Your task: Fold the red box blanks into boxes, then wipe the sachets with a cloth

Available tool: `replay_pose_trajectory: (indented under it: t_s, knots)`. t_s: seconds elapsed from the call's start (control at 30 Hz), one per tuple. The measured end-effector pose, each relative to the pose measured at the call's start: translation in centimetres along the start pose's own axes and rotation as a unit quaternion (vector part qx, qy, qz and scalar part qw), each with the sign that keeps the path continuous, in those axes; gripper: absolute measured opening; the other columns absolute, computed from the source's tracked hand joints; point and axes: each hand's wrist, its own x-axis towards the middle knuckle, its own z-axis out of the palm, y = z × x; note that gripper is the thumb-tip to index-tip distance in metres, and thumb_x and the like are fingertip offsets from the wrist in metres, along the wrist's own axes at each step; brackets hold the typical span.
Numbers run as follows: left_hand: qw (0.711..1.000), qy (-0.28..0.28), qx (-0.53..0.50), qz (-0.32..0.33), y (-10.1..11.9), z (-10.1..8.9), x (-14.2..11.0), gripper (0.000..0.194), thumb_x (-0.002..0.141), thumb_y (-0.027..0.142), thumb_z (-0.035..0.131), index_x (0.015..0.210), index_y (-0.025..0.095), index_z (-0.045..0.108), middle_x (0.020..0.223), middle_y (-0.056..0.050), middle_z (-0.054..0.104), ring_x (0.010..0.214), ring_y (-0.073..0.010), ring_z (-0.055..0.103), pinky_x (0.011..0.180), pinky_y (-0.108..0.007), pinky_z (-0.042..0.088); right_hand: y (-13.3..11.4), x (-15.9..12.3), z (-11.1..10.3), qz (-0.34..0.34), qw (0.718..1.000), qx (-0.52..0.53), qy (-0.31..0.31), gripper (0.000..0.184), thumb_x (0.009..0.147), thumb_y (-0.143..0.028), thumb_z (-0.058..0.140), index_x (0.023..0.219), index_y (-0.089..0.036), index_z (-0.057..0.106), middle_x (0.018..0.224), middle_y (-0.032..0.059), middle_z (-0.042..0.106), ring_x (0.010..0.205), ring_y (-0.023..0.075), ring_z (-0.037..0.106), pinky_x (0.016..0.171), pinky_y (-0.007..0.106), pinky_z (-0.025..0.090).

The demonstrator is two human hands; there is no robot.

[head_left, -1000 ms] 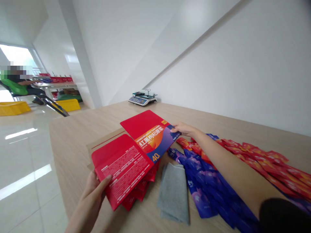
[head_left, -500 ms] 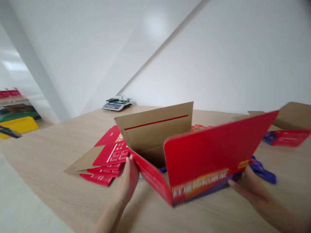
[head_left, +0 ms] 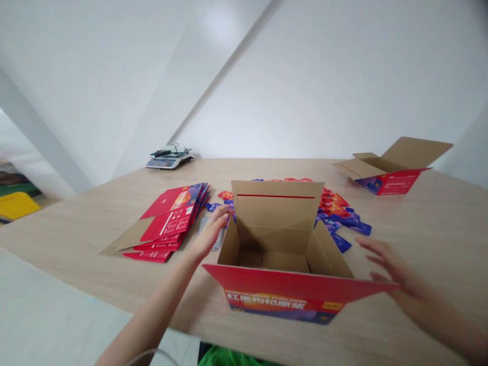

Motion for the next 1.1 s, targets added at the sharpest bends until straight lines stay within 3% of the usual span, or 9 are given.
replay_pose_trajectory:
  t_s: [0.1,0.2,0.3,0.43,0.67,0.8,0.93,1.0,1.1]
  knots:
    - [0.993,0.067,-0.045,0.087,2.9,-2.3,2.4,0.014,0.087,0.035,0.059,0.094,0.022,0.058,0.094,-0.002,0.060,0.093,-0.0180,0.058,0.093,-0.037,0.046,-4.2,5.6,-4.0,-0.011,0.998,0.056,0.027,0.025,0.090,-0.042,0.054,0.114,-0.045,0.062,0.117,0.0033,0.066,0.112,0.0323,0.060,0.096,0.047,0.051]
    - [0.985,0.045,-0.068,0.150,6.9,-3.1,4.1,0.012,0.085,0.036,0.055,0.093,0.027,0.057,0.087,0.000,0.058,0.088,-0.0183,0.057,0.090,-0.036,0.045,-9.6,10.1,-3.3,-0.087,0.989,0.096,-0.077,0.017,0.092,-0.040,0.055,0.087,-0.029,0.067,0.079,0.0032,0.066,0.076,0.0198,0.063,0.074,0.035,0.053]
    - [0.969,-0.211,0.016,0.126,9.0,-1.7,4.2,0.018,0.093,0.035,0.048,0.095,0.024,0.063,0.090,-0.003,0.065,0.089,-0.0203,0.061,0.085,-0.035,0.048,-13.3,13.0,0.2,-0.122,0.961,0.079,-0.233,0.024,0.094,-0.037,0.049,0.096,-0.022,0.067,0.083,0.0039,0.067,0.080,0.0173,0.064,0.075,0.031,0.051]
    - [0.861,-0.469,0.182,0.078,7.1,0.1,1.6,0.020,0.095,0.030,0.053,0.102,0.022,0.069,0.087,-0.003,0.072,0.085,-0.0190,0.065,0.083,-0.032,0.049,-12.1,13.1,3.7,-0.090,0.919,-0.022,-0.384,0.027,0.094,-0.030,0.044,0.107,-0.024,0.067,0.097,0.0036,0.071,0.089,0.0187,0.065,0.079,0.032,0.049]
    - [0.889,-0.341,0.260,0.163,1.1,-0.4,-4.2,0.033,0.101,0.029,0.032,0.094,0.020,0.063,0.103,-0.007,0.063,0.116,-0.0221,0.048,0.116,-0.042,0.025,-4.0,8.4,5.5,-0.071,0.978,-0.076,-0.182,0.039,0.097,-0.045,0.034,0.093,-0.025,0.067,0.106,0.0077,0.066,0.108,0.0261,0.057,0.100,0.048,0.040]
    - [0.904,-0.305,0.260,0.151,-0.3,0.6,-5.0,0.036,0.101,0.032,0.026,0.078,0.021,0.052,0.090,-0.006,0.056,0.109,-0.0237,0.047,0.112,-0.045,0.029,-5.9,9.3,3.9,-0.033,0.958,-0.036,-0.282,0.047,0.094,-0.057,0.035,0.091,-0.026,0.070,0.097,0.0084,0.068,0.100,0.0272,0.059,0.098,0.049,0.041]
    - [0.889,-0.305,0.311,0.141,0.2,1.2,-4.8,0.032,0.099,0.030,0.029,0.077,0.021,0.050,0.093,-0.007,0.055,0.109,-0.0254,0.044,0.104,-0.047,0.033,-8.8,8.3,0.9,0.000,0.917,0.097,-0.387,0.069,0.087,-0.074,0.032,0.126,-0.025,0.063,0.115,0.0115,0.066,0.108,0.0290,0.061,0.097,0.044,0.045]
    - [0.884,-0.304,0.329,0.136,0.7,1.4,-4.9,0.031,0.099,0.029,0.029,0.077,0.020,0.050,0.094,-0.007,0.054,0.108,-0.0253,0.043,0.101,-0.046,0.033,-9.6,6.1,0.8,-0.016,0.903,0.017,-0.429,0.084,0.073,-0.075,0.058,0.142,-0.027,0.050,0.134,0.0121,0.058,0.121,0.0332,0.054,0.103,0.046,0.041]
    - [0.875,-0.307,0.345,0.142,1.1,1.5,-4.8,0.032,0.100,0.028,0.029,0.077,0.020,0.050,0.093,-0.006,0.054,0.107,-0.0248,0.044,0.097,-0.044,0.034,-9.6,2.8,3.1,-0.023,0.920,-0.190,-0.342,0.083,0.060,-0.051,0.083,0.133,-0.023,0.056,0.130,0.0151,0.059,0.118,0.0385,0.053,0.100,0.051,0.041]
